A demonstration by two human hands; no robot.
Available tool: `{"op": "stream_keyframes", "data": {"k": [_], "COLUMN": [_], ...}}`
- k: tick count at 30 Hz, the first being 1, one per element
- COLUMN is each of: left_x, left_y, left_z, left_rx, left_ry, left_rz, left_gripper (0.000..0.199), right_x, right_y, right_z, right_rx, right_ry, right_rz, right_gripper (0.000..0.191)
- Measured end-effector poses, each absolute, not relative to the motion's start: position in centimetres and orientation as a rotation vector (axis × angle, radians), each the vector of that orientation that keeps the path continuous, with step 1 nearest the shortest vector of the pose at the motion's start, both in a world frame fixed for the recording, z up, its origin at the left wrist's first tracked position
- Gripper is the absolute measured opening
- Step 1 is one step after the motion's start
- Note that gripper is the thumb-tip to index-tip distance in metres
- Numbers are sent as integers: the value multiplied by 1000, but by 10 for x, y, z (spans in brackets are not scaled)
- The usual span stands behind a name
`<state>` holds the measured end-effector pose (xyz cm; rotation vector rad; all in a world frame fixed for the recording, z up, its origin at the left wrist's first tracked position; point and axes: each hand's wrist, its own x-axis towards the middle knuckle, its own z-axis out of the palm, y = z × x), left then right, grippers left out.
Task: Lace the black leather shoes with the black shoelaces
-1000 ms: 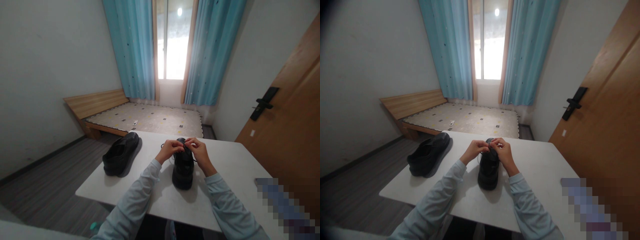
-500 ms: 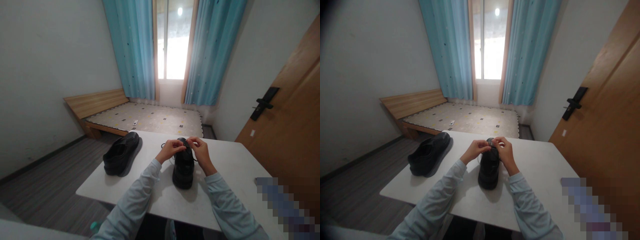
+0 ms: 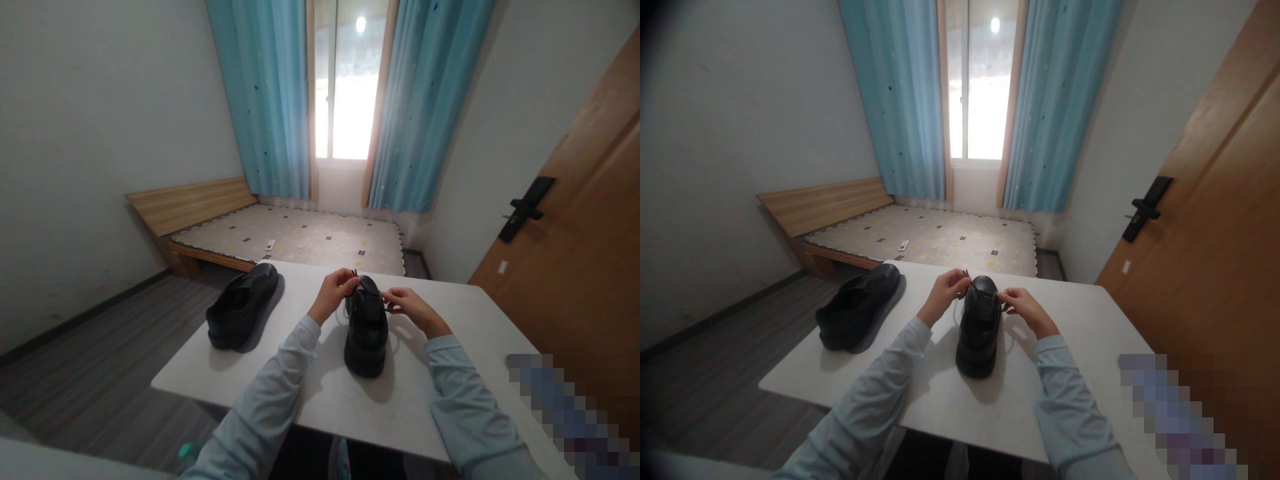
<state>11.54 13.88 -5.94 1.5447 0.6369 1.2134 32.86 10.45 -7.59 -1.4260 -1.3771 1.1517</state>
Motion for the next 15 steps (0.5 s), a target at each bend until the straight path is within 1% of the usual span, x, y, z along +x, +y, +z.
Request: {"op": "stream_keyframes", "data": {"k": [7, 15], "left_x": [110, 110], "left_y": [139, 140], "left_z": [-52, -53], "left_rx": [1447, 1396], "left_ry": [667, 666], "left_rz": [1345, 1364], "left_gripper": [29, 27], "right_x": [331, 339], "right_y": [104, 102], "right_z": [-65, -54], "right_rx": [-1349, -1124], "right_ry": [-1134, -938], "right_rz": [1012, 853], "right_gripper": [27, 17]}}
